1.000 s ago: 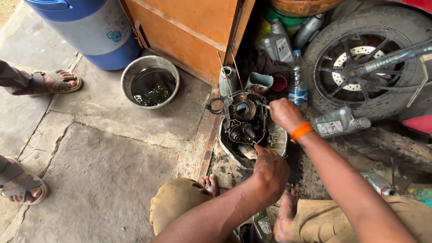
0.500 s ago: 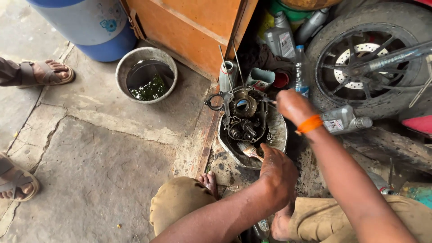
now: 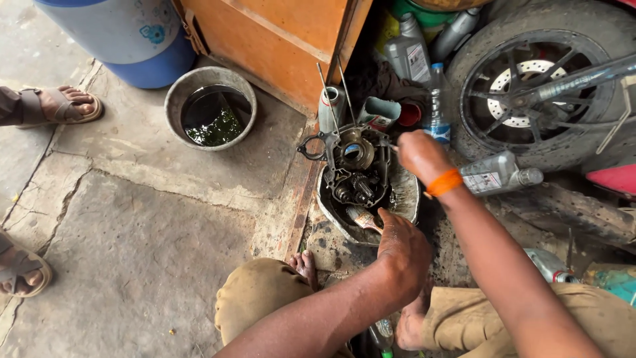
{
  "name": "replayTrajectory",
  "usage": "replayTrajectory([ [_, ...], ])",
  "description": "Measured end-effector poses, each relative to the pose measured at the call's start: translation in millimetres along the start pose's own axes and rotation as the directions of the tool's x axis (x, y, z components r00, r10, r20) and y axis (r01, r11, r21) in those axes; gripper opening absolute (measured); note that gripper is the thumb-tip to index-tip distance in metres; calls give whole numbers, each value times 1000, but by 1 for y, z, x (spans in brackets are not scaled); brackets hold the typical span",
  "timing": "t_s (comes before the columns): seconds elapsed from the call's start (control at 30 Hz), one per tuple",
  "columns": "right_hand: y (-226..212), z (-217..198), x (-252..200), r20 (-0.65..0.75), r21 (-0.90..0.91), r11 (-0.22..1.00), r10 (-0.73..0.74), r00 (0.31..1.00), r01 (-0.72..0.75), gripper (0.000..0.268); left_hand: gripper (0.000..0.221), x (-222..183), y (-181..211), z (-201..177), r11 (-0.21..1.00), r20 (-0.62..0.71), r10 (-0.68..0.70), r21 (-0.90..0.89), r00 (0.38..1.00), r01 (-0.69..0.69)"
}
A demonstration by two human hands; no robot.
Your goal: Cleaning and inspecting various internal components of a disassembled motorcycle engine using a brush and cleaning fluid.
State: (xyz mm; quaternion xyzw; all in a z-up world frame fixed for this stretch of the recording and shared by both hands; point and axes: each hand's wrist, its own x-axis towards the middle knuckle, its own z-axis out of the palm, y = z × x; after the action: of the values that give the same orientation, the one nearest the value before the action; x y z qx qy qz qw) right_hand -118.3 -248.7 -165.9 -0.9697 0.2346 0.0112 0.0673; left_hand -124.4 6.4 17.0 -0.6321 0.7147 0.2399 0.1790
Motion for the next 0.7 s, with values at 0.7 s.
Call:
replayTrajectory([
  [0.7,7,86,-54,-179,430,878,310,934,-209,15,53,-7,-2,7,999,8,-6,35,1000,6],
])
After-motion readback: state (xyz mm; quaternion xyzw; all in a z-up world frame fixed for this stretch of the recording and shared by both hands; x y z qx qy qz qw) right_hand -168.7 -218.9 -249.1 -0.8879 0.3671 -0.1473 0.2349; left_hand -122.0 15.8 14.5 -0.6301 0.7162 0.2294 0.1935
